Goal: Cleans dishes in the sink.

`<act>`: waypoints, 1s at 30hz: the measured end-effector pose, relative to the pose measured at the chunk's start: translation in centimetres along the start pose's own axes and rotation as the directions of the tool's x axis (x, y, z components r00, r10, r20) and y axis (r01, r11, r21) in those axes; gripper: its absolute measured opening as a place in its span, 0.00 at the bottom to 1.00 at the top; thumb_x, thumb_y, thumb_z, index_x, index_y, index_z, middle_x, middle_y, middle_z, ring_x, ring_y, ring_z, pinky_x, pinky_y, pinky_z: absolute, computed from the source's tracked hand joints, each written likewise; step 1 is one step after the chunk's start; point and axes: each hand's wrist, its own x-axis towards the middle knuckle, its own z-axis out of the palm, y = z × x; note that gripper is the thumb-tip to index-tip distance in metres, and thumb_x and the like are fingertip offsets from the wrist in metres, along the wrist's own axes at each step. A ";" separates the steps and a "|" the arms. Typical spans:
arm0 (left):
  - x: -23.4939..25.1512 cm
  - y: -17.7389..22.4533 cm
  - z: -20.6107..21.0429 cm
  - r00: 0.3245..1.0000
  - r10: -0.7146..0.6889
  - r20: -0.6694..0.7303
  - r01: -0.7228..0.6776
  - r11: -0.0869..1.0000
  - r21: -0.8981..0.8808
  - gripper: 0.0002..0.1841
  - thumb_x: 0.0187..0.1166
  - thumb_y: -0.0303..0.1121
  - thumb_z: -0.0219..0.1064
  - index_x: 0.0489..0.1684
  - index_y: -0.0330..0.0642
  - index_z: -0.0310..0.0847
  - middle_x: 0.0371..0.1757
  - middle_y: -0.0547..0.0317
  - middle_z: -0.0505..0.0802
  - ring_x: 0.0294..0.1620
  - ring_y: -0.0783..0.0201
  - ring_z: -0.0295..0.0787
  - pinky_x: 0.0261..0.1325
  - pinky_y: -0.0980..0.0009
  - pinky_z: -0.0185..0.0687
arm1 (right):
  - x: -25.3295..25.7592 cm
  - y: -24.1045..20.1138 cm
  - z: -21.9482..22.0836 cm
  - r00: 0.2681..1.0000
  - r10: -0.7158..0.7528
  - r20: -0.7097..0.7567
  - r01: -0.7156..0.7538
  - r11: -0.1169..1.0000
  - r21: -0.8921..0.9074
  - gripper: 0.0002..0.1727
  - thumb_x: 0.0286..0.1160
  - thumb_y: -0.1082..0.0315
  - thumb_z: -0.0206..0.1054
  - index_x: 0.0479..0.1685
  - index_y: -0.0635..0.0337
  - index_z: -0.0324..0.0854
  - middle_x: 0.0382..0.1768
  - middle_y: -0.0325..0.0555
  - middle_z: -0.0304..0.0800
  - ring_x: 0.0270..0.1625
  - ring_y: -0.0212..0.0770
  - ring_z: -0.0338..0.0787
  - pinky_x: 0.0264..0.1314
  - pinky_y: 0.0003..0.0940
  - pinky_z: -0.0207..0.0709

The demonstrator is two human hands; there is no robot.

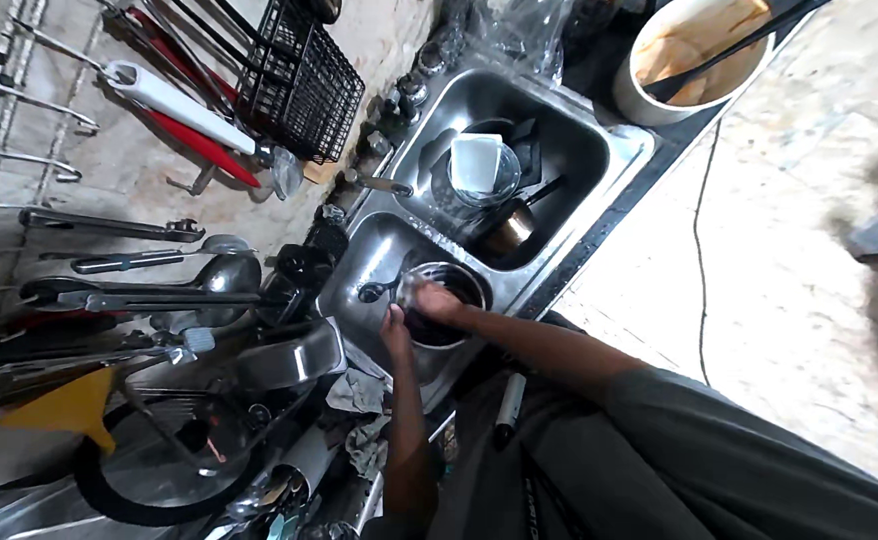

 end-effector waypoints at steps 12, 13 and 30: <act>6.6 -5.0 0.1 0.961 -0.251 0.120 0.200 0.923 0.329 0.36 0.94 0.56 0.40 0.73 0.30 0.78 0.73 0.33 0.84 0.76 0.44 0.79 0.78 0.44 0.73 | -4.1 1.7 -1.6 0.840 -0.178 0.513 0.304 0.937 -0.172 0.16 0.82 0.62 0.68 0.54 0.69 0.83 0.50 0.67 0.89 0.57 0.71 0.89 0.58 0.74 0.77; 7.4 -4.9 0.2 0.980 -0.186 0.069 0.128 0.857 0.499 0.36 0.95 0.56 0.39 0.67 0.32 0.83 0.67 0.35 0.88 0.71 0.43 0.84 0.74 0.44 0.76 | -4.2 1.7 -1.5 0.831 -0.178 0.526 0.313 0.933 -0.177 0.15 0.82 0.63 0.68 0.53 0.69 0.84 0.48 0.67 0.90 0.55 0.71 0.89 0.56 0.75 0.77; 11.1 -2.8 -0.3 0.921 0.157 0.356 -0.377 0.134 0.916 0.21 0.86 0.30 0.56 0.75 0.36 0.77 0.75 0.40 0.83 0.79 0.41 0.76 0.79 0.44 0.71 | -2.1 6.3 2.4 0.828 -0.226 0.513 0.404 0.875 -0.266 0.17 0.85 0.79 0.54 0.64 0.64 0.84 0.64 0.64 0.87 0.71 0.69 0.82 0.74 0.70 0.71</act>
